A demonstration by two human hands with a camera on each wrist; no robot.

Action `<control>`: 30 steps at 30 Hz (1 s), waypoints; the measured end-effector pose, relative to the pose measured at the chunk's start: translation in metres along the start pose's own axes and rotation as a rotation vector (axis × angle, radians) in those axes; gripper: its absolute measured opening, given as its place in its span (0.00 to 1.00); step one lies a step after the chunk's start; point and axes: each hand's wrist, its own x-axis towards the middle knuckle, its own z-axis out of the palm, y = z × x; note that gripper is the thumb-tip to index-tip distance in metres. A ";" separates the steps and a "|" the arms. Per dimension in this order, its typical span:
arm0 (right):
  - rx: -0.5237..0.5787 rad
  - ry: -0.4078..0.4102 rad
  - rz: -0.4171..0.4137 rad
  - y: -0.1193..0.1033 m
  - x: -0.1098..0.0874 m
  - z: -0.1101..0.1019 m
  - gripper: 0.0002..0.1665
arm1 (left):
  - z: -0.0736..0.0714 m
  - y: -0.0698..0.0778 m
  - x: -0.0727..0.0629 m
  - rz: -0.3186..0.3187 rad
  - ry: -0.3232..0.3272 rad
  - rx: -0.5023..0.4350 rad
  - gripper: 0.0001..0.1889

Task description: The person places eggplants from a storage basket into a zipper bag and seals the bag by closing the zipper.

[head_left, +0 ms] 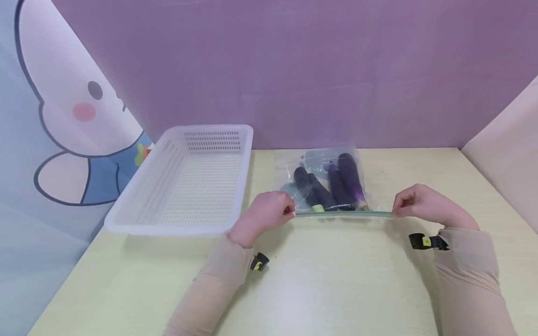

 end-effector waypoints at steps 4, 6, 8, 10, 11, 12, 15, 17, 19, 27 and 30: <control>0.003 0.004 -0.005 0.002 0.000 0.000 0.04 | -0.001 0.001 -0.001 -0.004 -0.005 0.008 0.09; 0.004 0.005 -0.011 0.002 -0.001 -0.001 0.04 | -0.001 0.001 -0.001 -0.007 -0.008 0.003 0.08; 0.004 0.009 -0.014 0.002 -0.001 -0.001 0.05 | -0.002 0.001 -0.001 -0.014 -0.014 -0.004 0.07; 0.008 0.007 -0.015 0.001 -0.001 -0.001 0.05 | -0.002 0.001 -0.002 -0.025 -0.019 -0.004 0.07; 0.009 0.008 -0.014 0.001 -0.001 -0.002 0.05 | -0.002 0.000 -0.002 -0.031 -0.022 0.000 0.07; 0.009 0.008 -0.013 0.001 -0.001 -0.002 0.05 | -0.003 0.000 -0.003 -0.038 -0.027 0.004 0.07; 0.011 0.008 -0.014 0.001 -0.001 -0.002 0.05 | -0.005 0.000 -0.004 -0.057 -0.033 0.020 0.08; 0.010 0.009 -0.018 0.001 -0.001 -0.002 0.05 | -0.007 -0.001 -0.004 -0.063 -0.035 0.026 0.10; 0.009 0.011 -0.021 0.001 -0.002 -0.002 0.05 | -0.008 -0.001 -0.005 -0.070 -0.036 0.026 0.10; 0.016 0.009 -0.011 0.004 -0.003 -0.003 0.05 | -0.011 -0.002 -0.006 -0.082 -0.032 0.043 0.07; 0.017 0.007 -0.012 0.005 -0.003 -0.003 0.05 | -0.012 -0.002 -0.008 -0.085 -0.031 0.035 0.06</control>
